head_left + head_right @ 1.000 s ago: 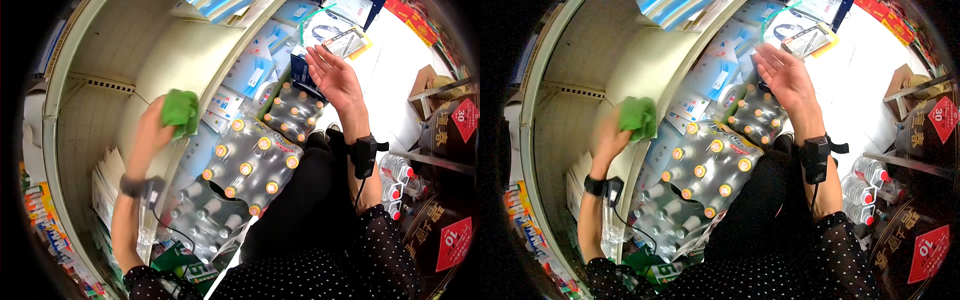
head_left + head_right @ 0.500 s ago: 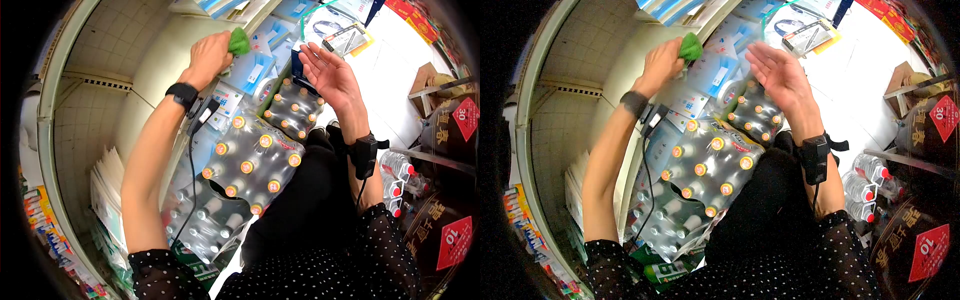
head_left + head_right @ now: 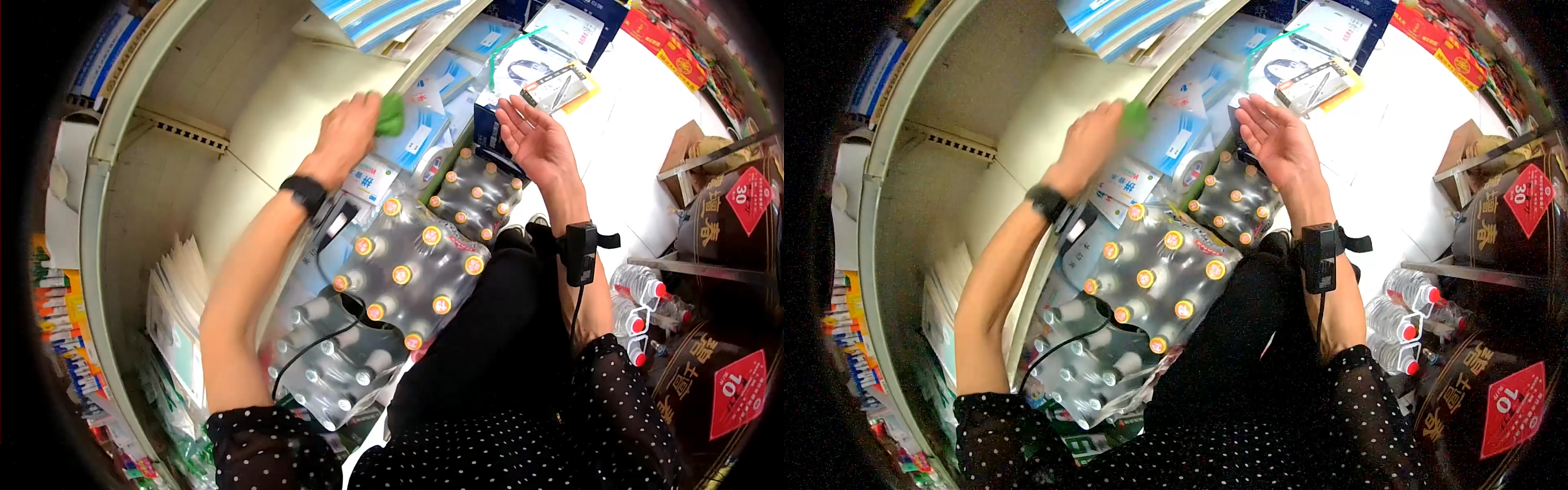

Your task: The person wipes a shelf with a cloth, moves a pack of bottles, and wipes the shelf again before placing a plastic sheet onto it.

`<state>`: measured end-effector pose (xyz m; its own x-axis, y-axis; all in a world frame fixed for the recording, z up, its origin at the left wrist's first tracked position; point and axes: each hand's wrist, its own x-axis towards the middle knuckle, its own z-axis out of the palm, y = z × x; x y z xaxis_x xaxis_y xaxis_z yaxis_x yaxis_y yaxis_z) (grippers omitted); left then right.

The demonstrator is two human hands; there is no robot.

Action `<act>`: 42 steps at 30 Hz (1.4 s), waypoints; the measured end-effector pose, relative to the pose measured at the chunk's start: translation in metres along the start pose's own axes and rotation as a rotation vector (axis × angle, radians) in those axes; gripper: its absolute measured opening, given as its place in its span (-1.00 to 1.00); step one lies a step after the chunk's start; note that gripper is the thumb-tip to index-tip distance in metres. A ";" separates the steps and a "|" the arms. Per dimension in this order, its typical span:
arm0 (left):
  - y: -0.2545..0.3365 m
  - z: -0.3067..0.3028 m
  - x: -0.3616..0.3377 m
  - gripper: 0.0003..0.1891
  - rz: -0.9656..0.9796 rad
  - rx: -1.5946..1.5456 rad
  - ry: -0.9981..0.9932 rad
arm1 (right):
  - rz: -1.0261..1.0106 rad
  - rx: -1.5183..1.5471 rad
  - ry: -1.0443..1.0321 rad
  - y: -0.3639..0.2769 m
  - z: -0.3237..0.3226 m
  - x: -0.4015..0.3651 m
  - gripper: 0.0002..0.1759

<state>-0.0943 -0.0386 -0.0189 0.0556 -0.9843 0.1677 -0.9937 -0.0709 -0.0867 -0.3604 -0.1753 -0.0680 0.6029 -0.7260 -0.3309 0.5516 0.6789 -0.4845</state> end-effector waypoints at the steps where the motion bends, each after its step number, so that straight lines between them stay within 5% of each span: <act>1: -0.002 -0.005 -0.015 -0.68 -0.015 -0.009 -0.035 | -0.007 0.008 -0.008 -0.002 0.001 -0.001 -0.61; 9: -0.001 -0.067 -0.101 -0.61 -0.081 -0.038 -0.235 | -0.012 0.103 -0.031 -0.013 0.004 -0.010 -0.61; 12: 0.021 -0.080 -0.091 -0.56 -0.024 -0.022 -0.041 | -0.008 0.131 -0.025 -0.013 0.002 -0.007 -0.62; 19: 0.032 -0.001 -0.011 -0.82 0.291 0.562 -0.005 | 0.053 0.165 -0.005 -0.003 0.001 -0.002 -0.69; 36: 0.072 0.054 0.152 -0.91 0.026 0.422 0.190 | 0.090 0.243 0.010 -0.012 0.007 -0.004 -0.68; 42: 0.071 0.071 0.140 -0.70 -0.020 0.453 0.240 | 0.056 0.273 0.020 -0.015 -0.003 0.007 -0.69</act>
<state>-0.1503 -0.1931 -0.0709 -0.0028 -0.9211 0.3893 -0.8477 -0.2044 -0.4896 -0.3666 -0.1905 -0.0658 0.6269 -0.6864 -0.3686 0.6542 0.7207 -0.2296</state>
